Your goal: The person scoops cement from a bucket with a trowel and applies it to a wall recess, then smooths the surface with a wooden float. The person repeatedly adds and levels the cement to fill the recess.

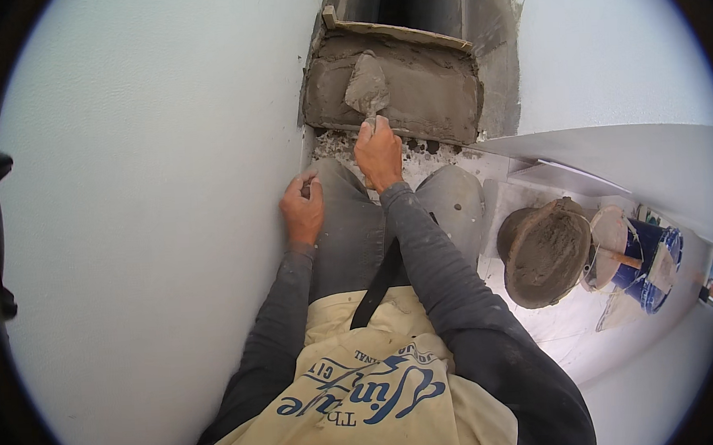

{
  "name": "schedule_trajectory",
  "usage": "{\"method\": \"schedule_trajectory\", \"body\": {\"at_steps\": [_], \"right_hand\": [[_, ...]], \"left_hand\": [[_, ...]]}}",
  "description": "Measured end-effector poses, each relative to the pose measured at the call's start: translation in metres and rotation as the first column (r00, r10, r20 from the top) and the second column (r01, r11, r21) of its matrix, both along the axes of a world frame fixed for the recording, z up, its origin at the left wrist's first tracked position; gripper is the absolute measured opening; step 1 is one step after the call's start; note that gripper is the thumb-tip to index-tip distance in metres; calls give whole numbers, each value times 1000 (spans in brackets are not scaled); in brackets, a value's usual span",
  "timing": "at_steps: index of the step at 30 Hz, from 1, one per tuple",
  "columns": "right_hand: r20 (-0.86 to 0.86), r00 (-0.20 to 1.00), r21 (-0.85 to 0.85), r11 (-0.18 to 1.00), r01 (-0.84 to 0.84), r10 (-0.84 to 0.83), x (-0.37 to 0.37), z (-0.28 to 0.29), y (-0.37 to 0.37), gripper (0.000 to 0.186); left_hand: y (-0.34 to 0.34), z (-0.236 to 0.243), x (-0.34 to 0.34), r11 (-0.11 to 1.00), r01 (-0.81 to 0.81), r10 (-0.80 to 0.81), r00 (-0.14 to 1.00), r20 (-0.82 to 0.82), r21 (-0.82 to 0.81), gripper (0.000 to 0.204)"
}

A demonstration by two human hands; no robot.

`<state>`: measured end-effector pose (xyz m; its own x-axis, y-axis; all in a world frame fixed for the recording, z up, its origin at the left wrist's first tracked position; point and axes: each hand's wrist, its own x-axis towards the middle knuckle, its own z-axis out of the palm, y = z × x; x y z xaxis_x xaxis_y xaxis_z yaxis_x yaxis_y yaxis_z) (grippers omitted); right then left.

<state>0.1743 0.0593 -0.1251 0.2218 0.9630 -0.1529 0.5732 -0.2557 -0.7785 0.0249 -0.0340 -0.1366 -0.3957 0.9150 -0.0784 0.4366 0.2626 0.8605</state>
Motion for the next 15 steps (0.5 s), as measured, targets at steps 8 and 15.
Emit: {"method": "schedule_trajectory", "body": {"at_steps": [8,15], "right_hand": [[2,992,-98,987,-127,128,92,36,-75,38],[-68,993,-225,968,-107,94,113,52,-90,39]], "left_hand": [[172,-70,23,992,-114,94,944,-318,-47,29],[197,-76,34,958,-228,168,939,-300,-175,34]]}}
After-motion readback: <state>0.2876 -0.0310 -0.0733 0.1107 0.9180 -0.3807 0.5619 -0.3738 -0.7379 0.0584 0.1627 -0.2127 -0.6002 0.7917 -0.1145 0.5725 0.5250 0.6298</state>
